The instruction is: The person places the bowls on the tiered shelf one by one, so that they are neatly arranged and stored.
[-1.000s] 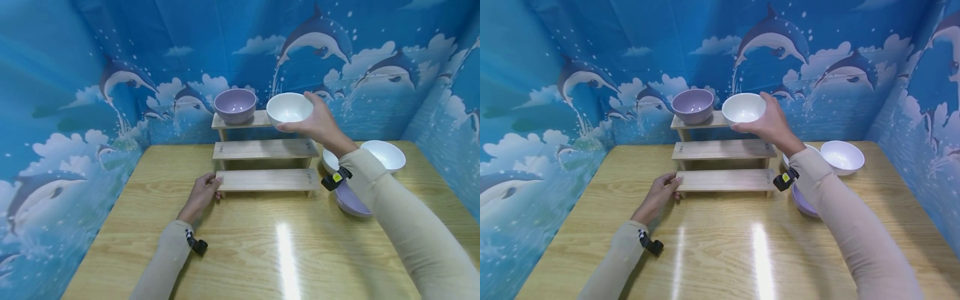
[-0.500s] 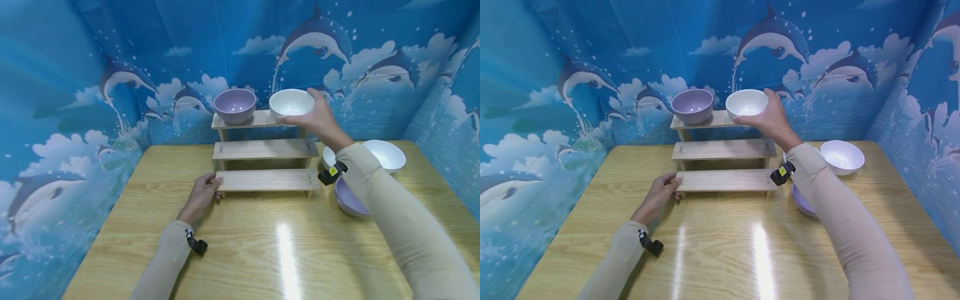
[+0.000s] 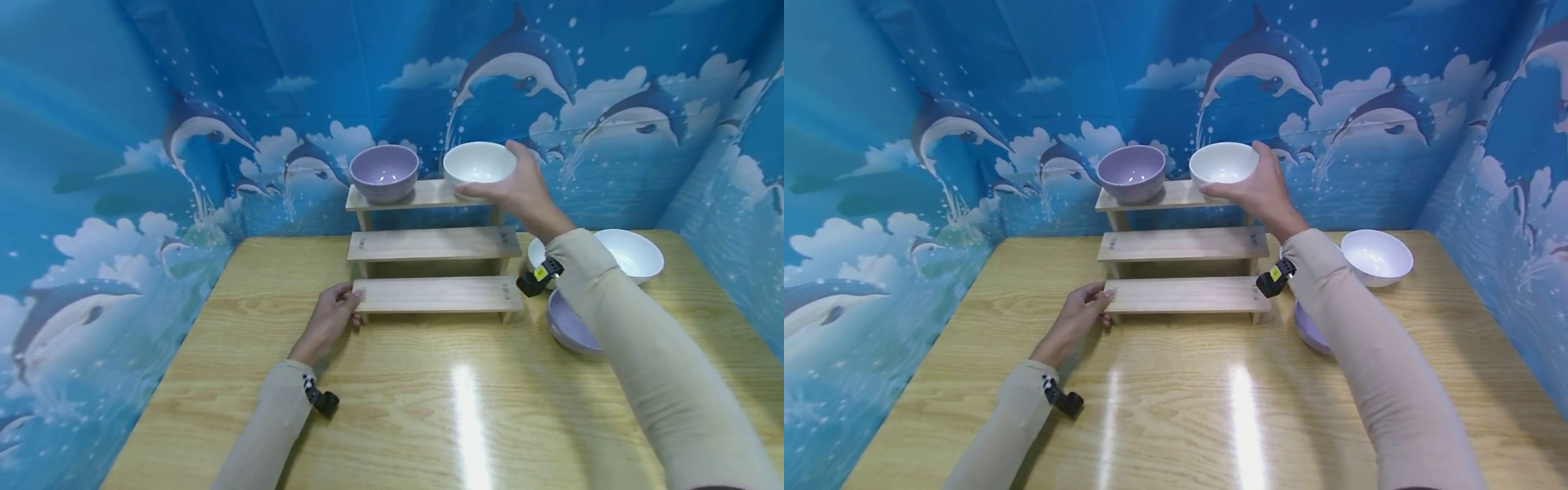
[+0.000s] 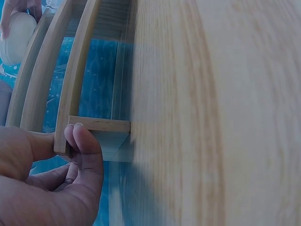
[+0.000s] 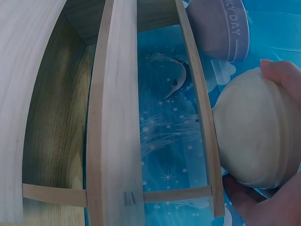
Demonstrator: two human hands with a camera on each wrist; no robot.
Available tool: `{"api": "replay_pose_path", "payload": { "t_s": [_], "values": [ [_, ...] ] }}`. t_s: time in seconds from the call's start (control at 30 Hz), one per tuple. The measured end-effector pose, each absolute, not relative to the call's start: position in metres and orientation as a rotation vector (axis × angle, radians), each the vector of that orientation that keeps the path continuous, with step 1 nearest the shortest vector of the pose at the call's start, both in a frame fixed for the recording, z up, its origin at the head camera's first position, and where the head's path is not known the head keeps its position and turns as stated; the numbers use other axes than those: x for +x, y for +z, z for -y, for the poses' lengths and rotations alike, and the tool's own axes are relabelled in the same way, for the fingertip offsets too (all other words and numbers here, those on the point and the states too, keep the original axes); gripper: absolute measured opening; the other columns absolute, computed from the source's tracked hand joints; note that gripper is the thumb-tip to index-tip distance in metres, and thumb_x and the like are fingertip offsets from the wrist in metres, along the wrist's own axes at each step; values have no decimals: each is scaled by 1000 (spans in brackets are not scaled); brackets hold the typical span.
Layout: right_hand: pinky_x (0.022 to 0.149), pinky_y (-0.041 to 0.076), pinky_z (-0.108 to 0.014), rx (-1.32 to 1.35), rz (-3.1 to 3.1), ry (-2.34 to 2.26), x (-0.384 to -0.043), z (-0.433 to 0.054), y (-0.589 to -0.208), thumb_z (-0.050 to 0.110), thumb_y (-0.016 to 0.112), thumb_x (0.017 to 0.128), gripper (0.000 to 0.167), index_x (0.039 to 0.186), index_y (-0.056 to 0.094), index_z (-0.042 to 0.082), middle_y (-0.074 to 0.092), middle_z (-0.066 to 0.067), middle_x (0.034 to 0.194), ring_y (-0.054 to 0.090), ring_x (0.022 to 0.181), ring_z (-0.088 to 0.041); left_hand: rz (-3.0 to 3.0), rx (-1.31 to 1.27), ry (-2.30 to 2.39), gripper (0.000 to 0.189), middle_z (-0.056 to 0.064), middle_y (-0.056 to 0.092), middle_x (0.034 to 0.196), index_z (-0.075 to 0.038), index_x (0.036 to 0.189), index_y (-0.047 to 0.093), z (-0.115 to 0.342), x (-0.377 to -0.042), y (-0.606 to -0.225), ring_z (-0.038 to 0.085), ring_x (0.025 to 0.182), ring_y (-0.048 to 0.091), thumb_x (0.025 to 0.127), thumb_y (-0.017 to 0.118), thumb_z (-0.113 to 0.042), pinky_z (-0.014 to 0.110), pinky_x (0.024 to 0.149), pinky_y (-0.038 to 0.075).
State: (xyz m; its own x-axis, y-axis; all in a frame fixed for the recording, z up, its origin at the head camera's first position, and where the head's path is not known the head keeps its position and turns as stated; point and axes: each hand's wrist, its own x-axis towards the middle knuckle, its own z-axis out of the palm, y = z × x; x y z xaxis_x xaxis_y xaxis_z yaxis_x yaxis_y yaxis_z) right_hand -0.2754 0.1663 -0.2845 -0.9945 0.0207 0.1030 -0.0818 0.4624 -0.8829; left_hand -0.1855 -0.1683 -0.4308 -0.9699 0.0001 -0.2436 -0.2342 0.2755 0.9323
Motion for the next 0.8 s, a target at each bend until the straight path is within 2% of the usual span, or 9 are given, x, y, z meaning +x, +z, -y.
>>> {"api": "replay_pose_path", "payload": {
  "t_s": [0.8],
  "values": [
    [111,43,-50,9,2583,1591,-283,-164,-285,50,92,69,130,164,9,20,24,-12,162,38,140,-32,-2336,-232,1774,59,14,54,120,-3,156,35,169,-188,-432,20,82,62,106,56,-29,33,75,60]
  ]
}}
